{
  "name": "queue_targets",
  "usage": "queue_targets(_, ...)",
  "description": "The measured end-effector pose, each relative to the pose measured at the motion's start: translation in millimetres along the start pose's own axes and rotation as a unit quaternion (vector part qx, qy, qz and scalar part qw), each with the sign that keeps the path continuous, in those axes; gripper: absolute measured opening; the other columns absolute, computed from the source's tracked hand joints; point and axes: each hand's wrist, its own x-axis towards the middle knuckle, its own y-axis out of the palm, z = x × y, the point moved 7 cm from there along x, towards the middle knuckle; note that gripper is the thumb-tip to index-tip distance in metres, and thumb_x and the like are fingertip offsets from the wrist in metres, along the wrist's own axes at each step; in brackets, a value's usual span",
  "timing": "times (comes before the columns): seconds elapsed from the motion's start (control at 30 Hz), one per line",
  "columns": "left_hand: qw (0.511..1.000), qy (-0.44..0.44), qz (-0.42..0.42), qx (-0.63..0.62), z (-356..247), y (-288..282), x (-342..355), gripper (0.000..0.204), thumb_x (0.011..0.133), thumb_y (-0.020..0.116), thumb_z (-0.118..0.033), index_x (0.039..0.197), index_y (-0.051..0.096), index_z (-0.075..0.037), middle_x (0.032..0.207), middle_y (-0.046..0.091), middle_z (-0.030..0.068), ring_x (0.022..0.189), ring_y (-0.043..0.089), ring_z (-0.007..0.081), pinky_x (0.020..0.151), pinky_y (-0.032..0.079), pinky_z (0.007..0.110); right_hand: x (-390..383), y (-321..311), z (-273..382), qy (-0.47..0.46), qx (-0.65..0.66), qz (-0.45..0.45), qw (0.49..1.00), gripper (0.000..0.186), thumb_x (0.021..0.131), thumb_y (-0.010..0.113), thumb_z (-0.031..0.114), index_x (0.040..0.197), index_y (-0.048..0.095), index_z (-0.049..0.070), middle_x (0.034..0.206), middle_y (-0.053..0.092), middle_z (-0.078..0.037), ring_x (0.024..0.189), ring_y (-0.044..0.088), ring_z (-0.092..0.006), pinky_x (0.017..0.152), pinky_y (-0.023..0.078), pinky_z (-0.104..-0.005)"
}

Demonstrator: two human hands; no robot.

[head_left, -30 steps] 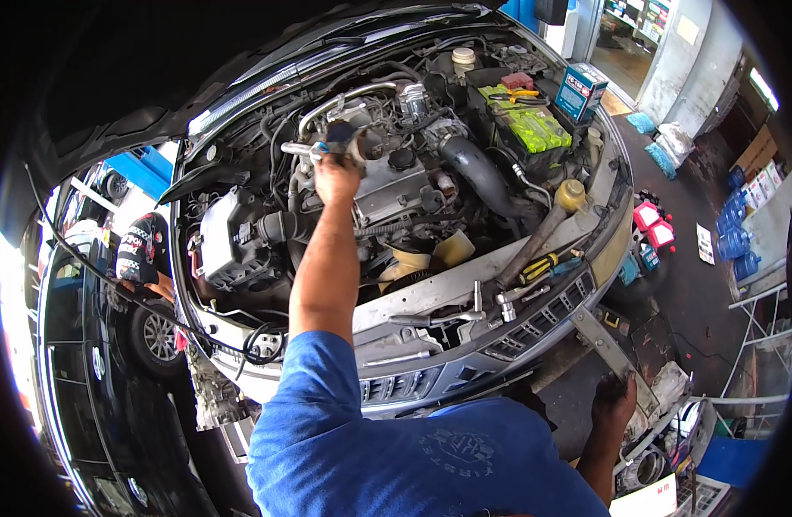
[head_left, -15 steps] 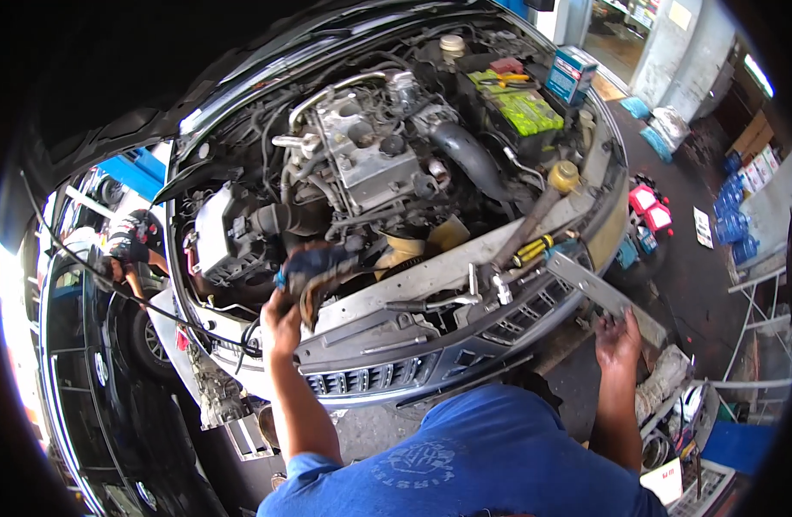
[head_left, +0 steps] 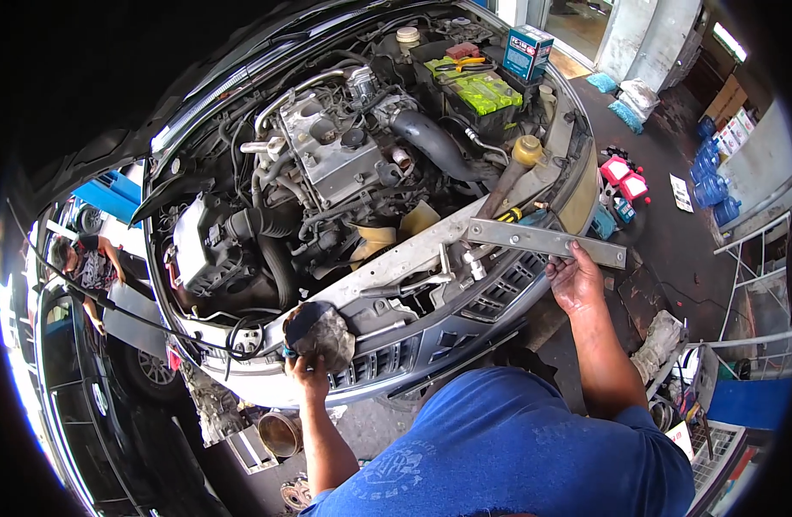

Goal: Repairing or maintaining components within the engine bay of a vehicle.

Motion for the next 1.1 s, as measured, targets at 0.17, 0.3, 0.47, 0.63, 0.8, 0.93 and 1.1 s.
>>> queue_targets(0.17, 0.989, 0.064, -0.133, 0.016, -13.2, -7.1, -0.1, 0.02, 0.074, 0.069, -0.022, 0.087, 0.067, -0.008, 0.125, 0.047, 0.0266, 0.11, 0.05, 0.0416, 0.093, 0.041, 0.048, -3.1, -12.7, 0.9, -0.002, 0.003, -0.02, 1.0, 0.015, 0.085, 0.067, 0.025, 0.094, 0.062, 0.014, 0.085, 0.064, 0.0, 0.075, 0.061, -0.0167, 0.067, 0.048, -0.0338)
queue_targets(0.3, 0.985, -0.033, -0.168, 0.02, -9.4, -29.3, 5.9, 0.044, 0.077, 0.067, -0.027, 0.111, 0.055, 0.0, 0.127, 0.042, 0.0244, 0.112, 0.048, 0.0408, 0.093, 0.041, 0.049, -1.0, -5.7, -5.3, 0.005, 0.034, -0.019, 0.999, 0.02, 0.082, 0.07, 0.022, 0.097, 0.06, 0.013, 0.09, 0.061, -0.005, 0.079, 0.058, -0.0227, 0.069, 0.047, -0.0392)
queue_targets(0.47, 0.951, 0.082, -0.298, 0.003, -80.5, -47.9, 16.4, 0.059, 0.082, 0.069, -0.039, 0.12, 0.048, 0.0, 0.121, 0.046, 0.0235, 0.11, 0.047, 0.0386, 0.093, 0.042, 0.048, -8.6, -7.6, -9.1, -0.001, 0.041, -0.001, 0.999, 0.023, 0.082, 0.071, 0.021, 0.1, 0.06, 0.012, 0.091, 0.062, -0.006, 0.081, 0.058, -0.0232, 0.068, 0.047, -0.0391)
queue_targets(0.63, 0.924, 0.126, -0.134, -0.336, -144.4, 4.4, 44.7, 0.035, 0.089, 0.064, -0.013, 0.117, 0.052, 0.004, 0.112, 0.058, 0.0148, 0.1, 0.056, 0.0241, 0.091, 0.047, 0.036, -22.6, -19.4, -9.4, -0.029, 0.066, -0.002, 0.997, 0.023, 0.081, 0.071, 0.02, 0.099, 0.061, 0.01, 0.091, 0.065, -0.008, 0.078, 0.062, -0.0244, 0.065, 0.05, -0.0388)
queue_targets(0.8, 0.864, 0.09, 0.1, -0.485, -213.2, 62.9, 22.0, 0.021, 0.091, 0.059, -0.012, 0.107, 0.06, 0.002, 0.096, 0.065, 0.0116, 0.087, 0.06, 0.0198, 0.078, 0.049, 0.03, -29.1, -11.9, -25.8, -0.048, 0.058, 0.01, 0.997, 0.024, 0.082, 0.07, 0.019, 0.099, 0.063, 0.006, 0.089, 0.066, -0.009, 0.073, 0.062, -0.0245, 0.058, 0.051, -0.0389)
queue_targets(0.93, 0.744, 0.024, 0.397, -0.537, -252.5, 139.4, -9.6, 0.017, 0.089, 0.059, -0.014, 0.1, 0.063, -0.001, 0.085, 0.065, 0.0077, 0.071, 0.059, 0.0173, 0.066, 0.048, 0.029, -45.6, -13.6, -20.6, -0.055, 0.068, -0.01, 0.996, 0.02, 0.082, 0.071, 0.018, 0.096, 0.061, 0.008, 0.085, 0.065, -0.009, 0.071, 0.061, -0.0237, 0.055, 0.048, -0.0379)
queue_targets(1.1, 0.675, -0.027, 0.533, -0.509, -309.7, 160.1, -59.6, 0.036, 0.086, 0.067, -0.031, 0.104, 0.061, 0.0, 0.093, 0.068, 0.0127, 0.072, 0.06, 0.0186, 0.063, 0.045, 0.029, -55.9, -27.9, -25.3, -0.057, 0.037, -0.001, 0.998, 0.019, 0.082, 0.071, 0.019, 0.095, 0.064, 0.007, 0.087, 0.065, -0.007, 0.075, 0.061, -0.0219, 0.061, 0.05, -0.0368)
